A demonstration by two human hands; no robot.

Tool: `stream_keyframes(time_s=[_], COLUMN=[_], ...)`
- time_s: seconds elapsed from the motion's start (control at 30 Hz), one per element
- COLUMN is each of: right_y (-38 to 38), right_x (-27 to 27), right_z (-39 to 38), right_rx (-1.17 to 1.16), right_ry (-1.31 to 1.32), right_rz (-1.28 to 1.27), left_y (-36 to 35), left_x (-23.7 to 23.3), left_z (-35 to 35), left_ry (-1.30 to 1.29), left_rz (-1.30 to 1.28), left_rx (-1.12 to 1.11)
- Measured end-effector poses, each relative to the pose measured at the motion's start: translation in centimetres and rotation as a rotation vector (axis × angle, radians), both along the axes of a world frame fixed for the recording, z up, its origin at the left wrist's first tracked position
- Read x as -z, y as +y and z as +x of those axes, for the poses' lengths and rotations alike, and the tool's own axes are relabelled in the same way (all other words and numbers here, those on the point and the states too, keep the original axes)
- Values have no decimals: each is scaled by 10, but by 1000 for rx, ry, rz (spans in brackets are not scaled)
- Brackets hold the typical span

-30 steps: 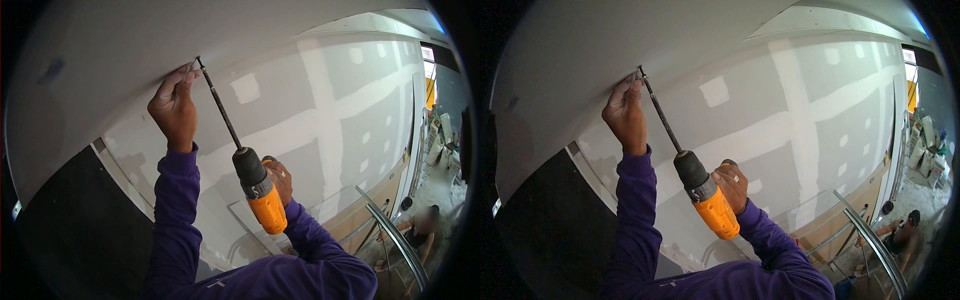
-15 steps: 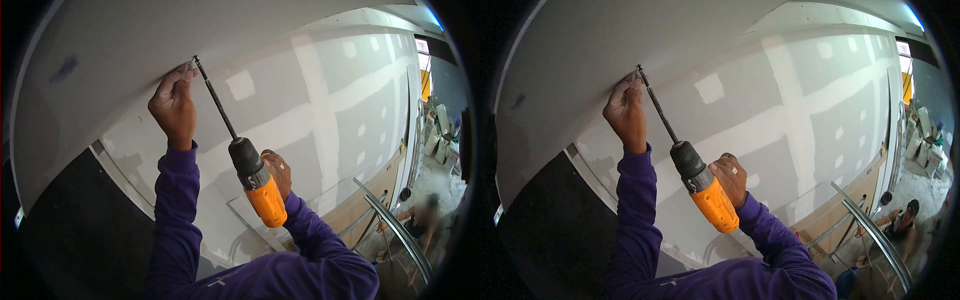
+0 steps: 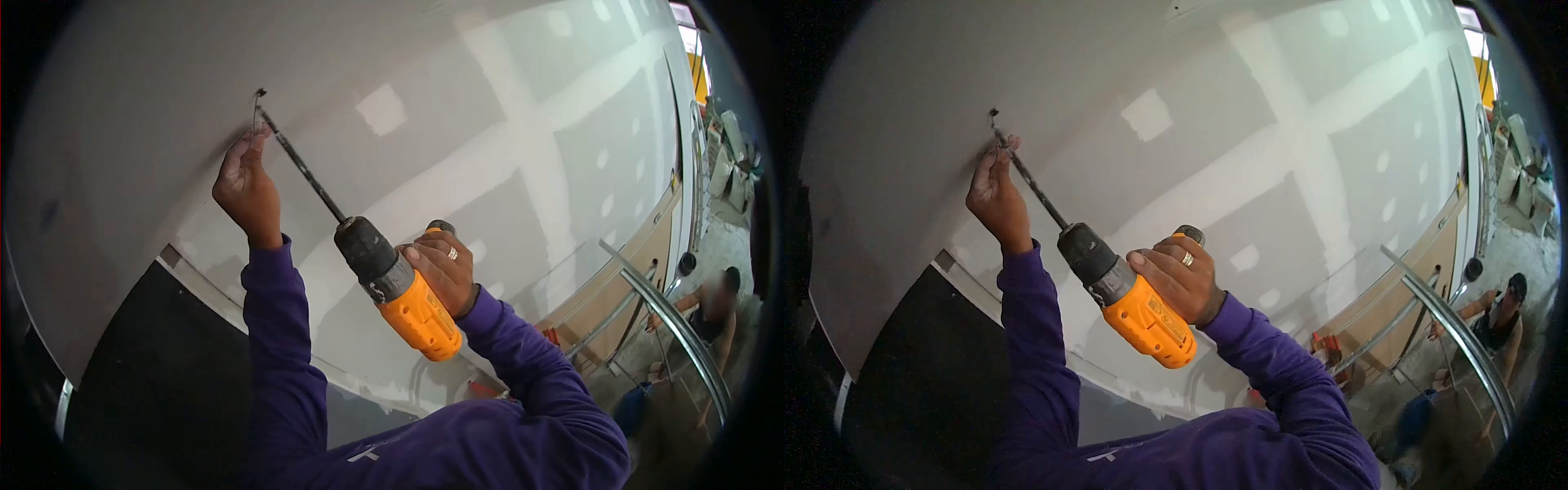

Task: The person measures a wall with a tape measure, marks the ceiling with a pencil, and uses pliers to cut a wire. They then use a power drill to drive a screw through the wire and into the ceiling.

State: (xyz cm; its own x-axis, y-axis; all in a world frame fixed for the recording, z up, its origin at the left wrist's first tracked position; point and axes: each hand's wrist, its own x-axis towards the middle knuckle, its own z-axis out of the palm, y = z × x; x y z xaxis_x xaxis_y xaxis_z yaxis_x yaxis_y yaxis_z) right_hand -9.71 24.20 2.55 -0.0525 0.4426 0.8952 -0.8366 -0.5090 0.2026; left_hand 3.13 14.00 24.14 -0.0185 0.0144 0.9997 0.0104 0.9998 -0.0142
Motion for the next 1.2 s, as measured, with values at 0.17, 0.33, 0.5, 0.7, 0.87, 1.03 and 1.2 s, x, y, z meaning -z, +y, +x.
stream_keyframes(time_s=[0.17,0.33,0.5,0.7,0.87,1.03,1.2], right_y=[16,18,4,-24,-52,-81,-105], right_x=[36,80,107,118,119,124,130], right_z=[1,-6,-36,-80,-96,-96,-101], right_rx=[-32,-222,-278,-479,-647,-806,-924], right_ry=[-12,-90,-36,-46,-14,54,103], right_rz=[66,151,204,266,365,451,432], left_y=[-40,-44,-62,-54,-58,-69,-85], left_x=[2,3,11,2,-3,-3,5], left_z=[6,-18,-68,-114,-114,-107,-107], left_ry=[-35,44,202,393,484,470,417], left_rz=[-110,-143,-82,-173,-311,-310,-260], left_rx=[-181,-492,-228,-320,-354,-477,-500])
